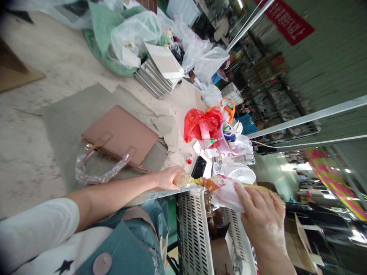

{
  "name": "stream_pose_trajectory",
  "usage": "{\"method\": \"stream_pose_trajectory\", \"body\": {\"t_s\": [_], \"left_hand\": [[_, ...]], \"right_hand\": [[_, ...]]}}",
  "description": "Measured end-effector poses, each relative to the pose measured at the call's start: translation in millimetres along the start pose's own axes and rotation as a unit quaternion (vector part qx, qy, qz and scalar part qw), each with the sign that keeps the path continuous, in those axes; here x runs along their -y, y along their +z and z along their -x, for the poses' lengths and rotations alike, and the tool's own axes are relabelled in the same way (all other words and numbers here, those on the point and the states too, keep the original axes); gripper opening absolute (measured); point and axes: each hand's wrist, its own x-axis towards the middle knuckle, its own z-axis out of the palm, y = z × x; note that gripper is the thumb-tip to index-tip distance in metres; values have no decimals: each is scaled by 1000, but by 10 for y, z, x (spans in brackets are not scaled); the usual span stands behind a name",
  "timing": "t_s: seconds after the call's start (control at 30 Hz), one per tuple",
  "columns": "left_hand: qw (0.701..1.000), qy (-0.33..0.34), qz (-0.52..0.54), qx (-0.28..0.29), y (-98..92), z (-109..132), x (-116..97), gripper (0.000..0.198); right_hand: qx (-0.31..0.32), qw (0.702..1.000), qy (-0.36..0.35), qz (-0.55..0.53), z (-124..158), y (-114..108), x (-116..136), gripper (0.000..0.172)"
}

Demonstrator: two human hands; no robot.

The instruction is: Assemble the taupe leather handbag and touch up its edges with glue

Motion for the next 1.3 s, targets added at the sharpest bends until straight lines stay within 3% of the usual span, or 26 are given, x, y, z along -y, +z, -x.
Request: {"method": "stream_pose_trajectory", "body": {"t_s": [1.3], "left_hand": [[1000,11,9,-2,-1,4,14,64]], "right_hand": [[-10,1000,-3,3,-29,-24,18,53]]}}
